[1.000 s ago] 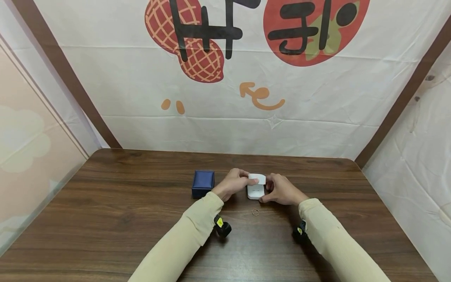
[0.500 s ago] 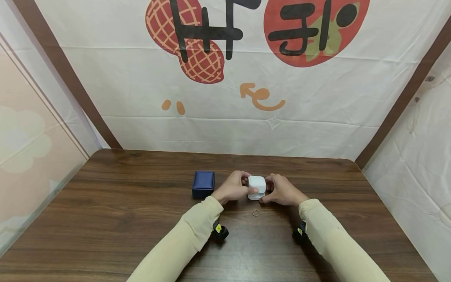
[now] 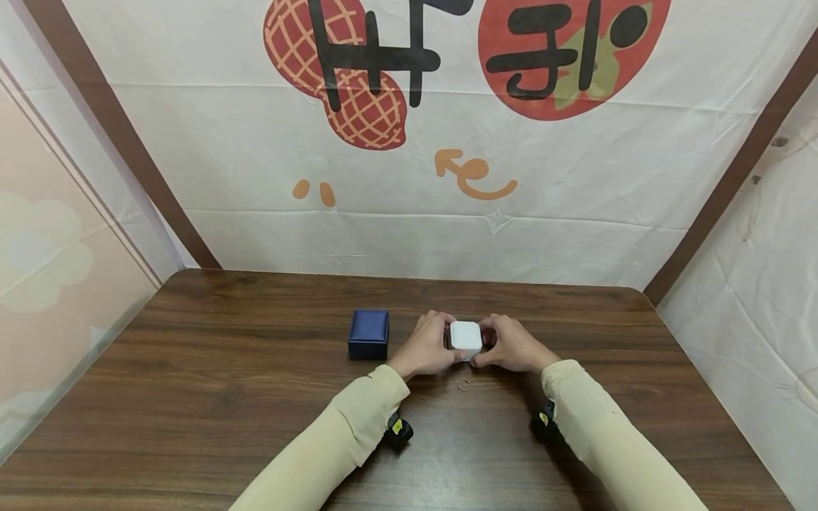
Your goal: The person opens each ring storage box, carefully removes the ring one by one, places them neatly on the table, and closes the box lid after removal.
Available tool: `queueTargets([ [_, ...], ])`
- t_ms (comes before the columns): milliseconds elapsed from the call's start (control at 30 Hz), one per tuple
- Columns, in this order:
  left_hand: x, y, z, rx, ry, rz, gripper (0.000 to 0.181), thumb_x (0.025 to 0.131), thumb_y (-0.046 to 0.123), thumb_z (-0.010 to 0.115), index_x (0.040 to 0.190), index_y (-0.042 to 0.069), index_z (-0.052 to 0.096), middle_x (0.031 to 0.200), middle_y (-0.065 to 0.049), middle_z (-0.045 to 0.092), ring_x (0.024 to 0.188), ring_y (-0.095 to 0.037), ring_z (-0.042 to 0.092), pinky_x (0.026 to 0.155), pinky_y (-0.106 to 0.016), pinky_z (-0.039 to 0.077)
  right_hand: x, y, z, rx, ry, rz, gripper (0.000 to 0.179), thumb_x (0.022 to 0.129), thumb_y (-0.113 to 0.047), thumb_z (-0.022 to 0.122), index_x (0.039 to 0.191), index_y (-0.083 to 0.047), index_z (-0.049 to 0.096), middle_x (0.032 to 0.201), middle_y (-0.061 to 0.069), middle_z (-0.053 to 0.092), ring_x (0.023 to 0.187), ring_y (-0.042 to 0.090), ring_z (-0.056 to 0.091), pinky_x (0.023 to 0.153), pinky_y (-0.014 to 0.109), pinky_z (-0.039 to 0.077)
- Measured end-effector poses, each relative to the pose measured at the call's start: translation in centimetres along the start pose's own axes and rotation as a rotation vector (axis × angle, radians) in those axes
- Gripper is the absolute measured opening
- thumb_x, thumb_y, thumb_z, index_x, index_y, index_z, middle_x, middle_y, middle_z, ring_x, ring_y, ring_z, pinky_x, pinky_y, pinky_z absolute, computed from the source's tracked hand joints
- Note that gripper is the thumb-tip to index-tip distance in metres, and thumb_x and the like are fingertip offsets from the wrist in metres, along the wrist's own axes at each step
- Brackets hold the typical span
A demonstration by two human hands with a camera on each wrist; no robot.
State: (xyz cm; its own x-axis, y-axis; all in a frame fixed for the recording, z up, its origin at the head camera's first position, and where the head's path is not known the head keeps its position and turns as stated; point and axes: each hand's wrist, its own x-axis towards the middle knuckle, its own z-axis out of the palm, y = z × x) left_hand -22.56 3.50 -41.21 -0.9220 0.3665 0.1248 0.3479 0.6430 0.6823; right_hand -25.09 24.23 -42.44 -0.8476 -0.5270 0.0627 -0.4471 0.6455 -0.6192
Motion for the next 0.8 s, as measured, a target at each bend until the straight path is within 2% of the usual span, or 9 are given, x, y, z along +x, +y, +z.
queueTargets([
  [300,0.0,-0.2,-0.1,-0.016,0.020,0.015,0.053,0.079,0.018,0.086,0.120,-0.004,0.062,0.111,-0.013,0.063,0.105,-0.026,0.051,0.096,-0.036,0.039,0.2,-0.1,0.0,-0.008,0.005,0.010,0.045,0.073,-0.013,0.088,0.108,0.005,0.067,0.087,0.002,0.060,0.076,0.016,0.055,0.067,0.027,0.047],
  [500,-0.1,0.0,-0.6,-0.026,0.012,-0.035,0.065,0.076,0.020,0.087,0.129,-0.002,0.058,0.116,-0.013,0.059,0.103,-0.026,0.048,0.095,-0.037,0.041,0.1,-0.1,-0.3,-0.009,-0.009,0.026,0.051,0.074,-0.016,0.089,0.112,0.006,0.064,0.088,0.003,0.060,0.079,0.016,0.055,0.070,0.029,0.047],
  [600,-0.3,0.5,-1.5,-0.023,0.002,-0.055,0.072,0.077,0.022,0.088,0.137,0.001,0.054,0.123,-0.013,0.057,0.109,-0.026,0.049,0.098,-0.038,0.041,-0.2,0.0,-0.7,0.008,-0.039,0.030,0.058,0.076,-0.022,0.090,0.117,0.006,0.062,0.090,0.003,0.061,0.082,0.018,0.056,0.072,0.030,0.048],
  [667,-0.3,0.7,-2.4,-0.026,0.011,-0.042,0.075,0.077,0.024,0.087,0.140,0.001,0.053,0.125,-0.013,0.057,0.112,-0.027,0.050,0.099,-0.039,0.041,-0.5,0.0,-1.2,0.040,-0.059,0.033,0.063,0.076,-0.025,0.091,0.122,0.007,0.060,0.094,0.004,0.062,0.086,0.020,0.057,0.075,0.031,0.049],
  [733,-0.4,0.9,-3.5,-0.031,0.032,-0.022,0.076,0.079,0.025,0.086,0.142,0.001,0.052,0.128,-0.015,0.057,0.116,-0.028,0.050,0.100,-0.041,0.042,-0.9,-0.2,-1.8,0.077,-0.060,0.040,0.066,0.078,-0.027,0.090,0.126,0.007,0.059,0.098,0.007,0.064,0.090,0.023,0.060,0.078,0.034,0.051],
  [800,-0.5,0.9,-4.8,-0.041,0.071,-0.001,0.075,0.081,0.026,0.085,0.143,0.000,0.051,0.129,-0.016,0.057,0.119,-0.030,0.050,0.101,-0.043,0.042,-1.3,-0.4,-2.5,0.098,-0.028,0.043,0.065,0.081,-0.028,0.088,0.128,0.006,0.059,0.103,0.011,0.065,0.094,0.027,0.062,0.082,0.038,0.052],
])
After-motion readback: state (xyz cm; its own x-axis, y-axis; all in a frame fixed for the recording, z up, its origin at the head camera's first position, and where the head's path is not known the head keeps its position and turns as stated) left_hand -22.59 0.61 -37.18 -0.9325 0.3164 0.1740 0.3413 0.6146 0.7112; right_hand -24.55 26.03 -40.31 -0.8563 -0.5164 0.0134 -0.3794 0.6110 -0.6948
